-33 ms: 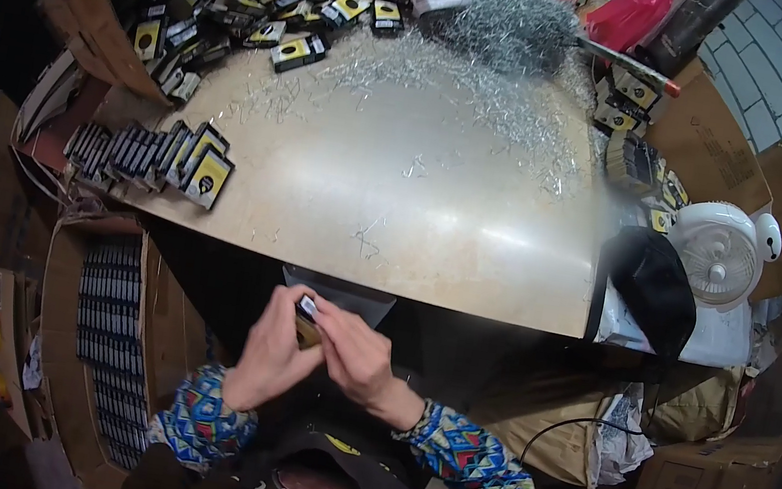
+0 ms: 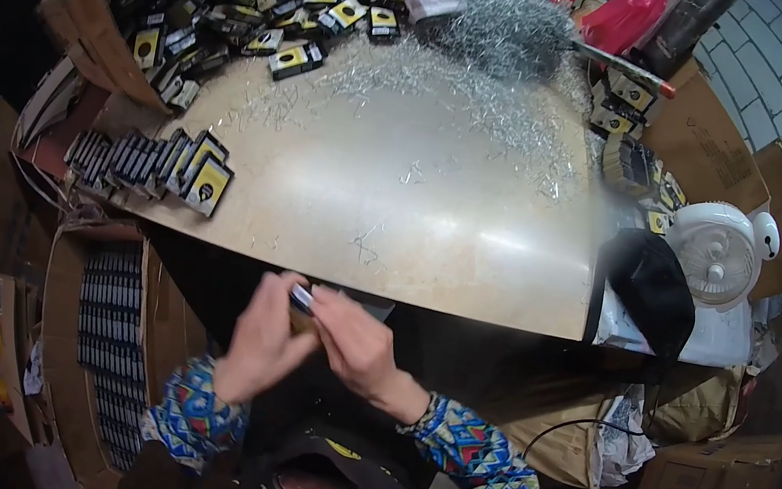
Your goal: Sort and package small sensor components into boxes at a workbench.
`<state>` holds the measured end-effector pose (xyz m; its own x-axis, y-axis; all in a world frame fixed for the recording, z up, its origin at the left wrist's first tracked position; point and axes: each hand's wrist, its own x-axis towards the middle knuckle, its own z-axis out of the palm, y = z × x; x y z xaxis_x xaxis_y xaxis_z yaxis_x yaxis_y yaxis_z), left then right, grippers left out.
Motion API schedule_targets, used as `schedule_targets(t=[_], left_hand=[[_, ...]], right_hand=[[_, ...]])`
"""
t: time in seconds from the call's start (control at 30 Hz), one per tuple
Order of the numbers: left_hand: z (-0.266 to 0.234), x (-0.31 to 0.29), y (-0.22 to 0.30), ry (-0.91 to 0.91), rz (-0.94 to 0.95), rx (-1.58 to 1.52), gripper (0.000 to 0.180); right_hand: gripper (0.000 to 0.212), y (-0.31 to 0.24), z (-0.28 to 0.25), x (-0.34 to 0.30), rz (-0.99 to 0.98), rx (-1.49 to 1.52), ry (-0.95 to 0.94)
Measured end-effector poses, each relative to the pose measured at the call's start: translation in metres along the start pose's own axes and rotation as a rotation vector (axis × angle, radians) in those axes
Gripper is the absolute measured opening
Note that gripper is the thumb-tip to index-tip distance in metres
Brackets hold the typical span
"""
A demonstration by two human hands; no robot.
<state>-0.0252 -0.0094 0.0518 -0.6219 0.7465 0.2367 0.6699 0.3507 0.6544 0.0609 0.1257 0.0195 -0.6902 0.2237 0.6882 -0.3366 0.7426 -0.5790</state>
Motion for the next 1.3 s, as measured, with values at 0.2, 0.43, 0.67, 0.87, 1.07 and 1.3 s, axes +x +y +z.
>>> schedule_targets(t=[0.2, 0.43, 0.67, 0.87, 1.07, 1.3], left_hand=[[-0.074, 0.123, -0.065, 0.115, 0.197, 0.605, 0.067], [-0.059, 0.301, -0.165, -0.005, -0.027, 0.583, 0.055], [-0.052, 0.346, -0.167, -0.261, -0.096, 0.721, 0.043], [-0.075, 0.3, -0.096, -0.219, 0.022, 0.405, 0.041], [-0.1, 0.162, -0.037, -0.295, -0.469, -0.784, 0.045], [-0.062, -0.004, -0.058, 0.007, -0.592, -1.287, 0.036]], right_hand=[[0.038, 0.126, -0.07, 0.061, 0.088, -0.708, -0.333], [0.034, 0.225, -0.11, 0.084, 0.293, -0.871, -0.237], [0.046, 0.21, -0.099, 0.111, 0.366, -0.623, -0.285], [0.051, 0.215, -0.054, 0.12, 0.221, -0.593, -0.454], [0.047, 0.156, -0.053, 0.088, 0.091, -0.502, -0.507], [0.032, 0.131, -0.065, 0.092, 0.634, 0.061, -0.28]])
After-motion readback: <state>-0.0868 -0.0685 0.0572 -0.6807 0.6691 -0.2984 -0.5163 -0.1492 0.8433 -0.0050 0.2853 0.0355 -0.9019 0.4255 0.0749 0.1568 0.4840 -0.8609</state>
